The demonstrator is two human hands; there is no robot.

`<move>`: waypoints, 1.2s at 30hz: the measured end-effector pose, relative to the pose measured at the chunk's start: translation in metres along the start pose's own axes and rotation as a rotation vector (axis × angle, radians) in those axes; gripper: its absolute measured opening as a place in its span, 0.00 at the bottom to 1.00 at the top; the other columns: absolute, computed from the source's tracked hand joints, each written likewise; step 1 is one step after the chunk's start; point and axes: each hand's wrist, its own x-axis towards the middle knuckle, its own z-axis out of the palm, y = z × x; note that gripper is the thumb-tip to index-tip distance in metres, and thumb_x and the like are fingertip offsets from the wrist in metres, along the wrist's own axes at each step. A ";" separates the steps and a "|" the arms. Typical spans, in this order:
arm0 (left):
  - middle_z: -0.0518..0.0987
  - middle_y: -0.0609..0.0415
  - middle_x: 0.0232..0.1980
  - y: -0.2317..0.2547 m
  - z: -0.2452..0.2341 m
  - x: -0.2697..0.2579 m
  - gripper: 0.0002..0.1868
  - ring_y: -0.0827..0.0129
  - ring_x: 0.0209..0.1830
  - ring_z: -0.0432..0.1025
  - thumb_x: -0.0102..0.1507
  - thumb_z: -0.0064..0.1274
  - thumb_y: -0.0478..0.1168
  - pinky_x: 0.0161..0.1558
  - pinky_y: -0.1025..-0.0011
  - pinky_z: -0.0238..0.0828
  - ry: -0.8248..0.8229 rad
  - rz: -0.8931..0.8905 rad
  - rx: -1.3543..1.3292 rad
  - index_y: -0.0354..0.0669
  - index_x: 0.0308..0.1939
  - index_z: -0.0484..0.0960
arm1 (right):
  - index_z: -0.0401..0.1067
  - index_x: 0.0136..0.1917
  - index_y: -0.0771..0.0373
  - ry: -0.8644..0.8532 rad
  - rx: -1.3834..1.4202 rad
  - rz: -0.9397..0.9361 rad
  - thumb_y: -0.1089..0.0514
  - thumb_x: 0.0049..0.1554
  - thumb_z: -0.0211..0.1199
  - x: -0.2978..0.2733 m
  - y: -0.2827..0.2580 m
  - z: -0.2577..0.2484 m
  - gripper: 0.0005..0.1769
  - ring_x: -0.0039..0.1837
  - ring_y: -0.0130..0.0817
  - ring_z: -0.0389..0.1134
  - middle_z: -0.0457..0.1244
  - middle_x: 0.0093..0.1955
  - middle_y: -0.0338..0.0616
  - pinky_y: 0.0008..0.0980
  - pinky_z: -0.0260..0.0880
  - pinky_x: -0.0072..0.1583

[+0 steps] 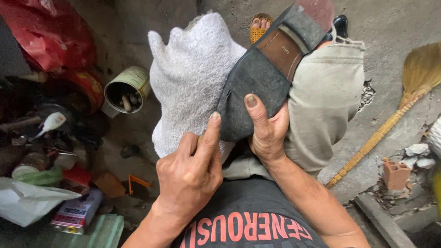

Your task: The person uses a small metal tool to scrape and clean the soles of two black leather shoes. They hold each shoe on a white cloth on their lap, scrape the sole surface, flip the shoe to inspect the upper, and repeat the process on the second shoe.

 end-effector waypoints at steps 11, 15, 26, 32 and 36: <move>0.64 0.62 0.27 -0.001 -0.006 0.017 0.25 0.73 0.14 0.51 0.67 0.57 0.31 0.16 0.73 0.51 -0.054 0.002 0.029 0.47 0.68 0.77 | 0.66 0.66 0.65 0.014 -0.003 0.058 0.52 0.55 0.70 0.002 -0.003 0.001 0.30 0.64 0.39 0.69 0.67 0.63 0.50 0.36 0.70 0.68; 0.65 0.62 0.29 -0.001 -0.006 0.023 0.26 0.68 0.14 0.56 0.64 0.57 0.34 0.16 0.70 0.55 -0.088 -0.007 0.076 0.50 0.68 0.78 | 0.67 0.66 0.65 0.002 0.008 0.070 0.54 0.55 0.69 0.001 -0.002 0.001 0.29 0.63 0.39 0.70 0.67 0.62 0.49 0.35 0.71 0.68; 0.66 0.61 0.29 -0.004 -0.012 0.039 0.24 0.64 0.14 0.60 0.67 0.57 0.37 0.16 0.65 0.56 -0.138 0.012 0.067 0.51 0.68 0.78 | 0.65 0.67 0.65 0.003 -0.057 0.059 0.55 0.56 0.69 0.002 0.000 0.000 0.29 0.65 0.37 0.68 0.66 0.64 0.49 0.34 0.67 0.72; 0.65 0.60 0.29 -0.008 -0.014 0.046 0.25 0.62 0.13 0.62 0.65 0.58 0.40 0.15 0.63 0.57 -0.181 0.037 0.120 0.55 0.68 0.79 | 0.64 0.69 0.65 -0.006 -0.048 0.074 0.55 0.56 0.68 0.003 -0.003 0.000 0.30 0.66 0.38 0.68 0.65 0.65 0.49 0.35 0.65 0.73; 0.65 0.61 0.29 -0.009 -0.011 0.050 0.25 0.61 0.12 0.61 0.64 0.58 0.38 0.14 0.63 0.56 -0.151 0.062 0.141 0.55 0.67 0.80 | 0.63 0.69 0.66 -0.023 -0.058 0.089 0.53 0.56 0.68 0.003 -0.007 0.001 0.31 0.66 0.39 0.68 0.65 0.65 0.50 0.35 0.67 0.72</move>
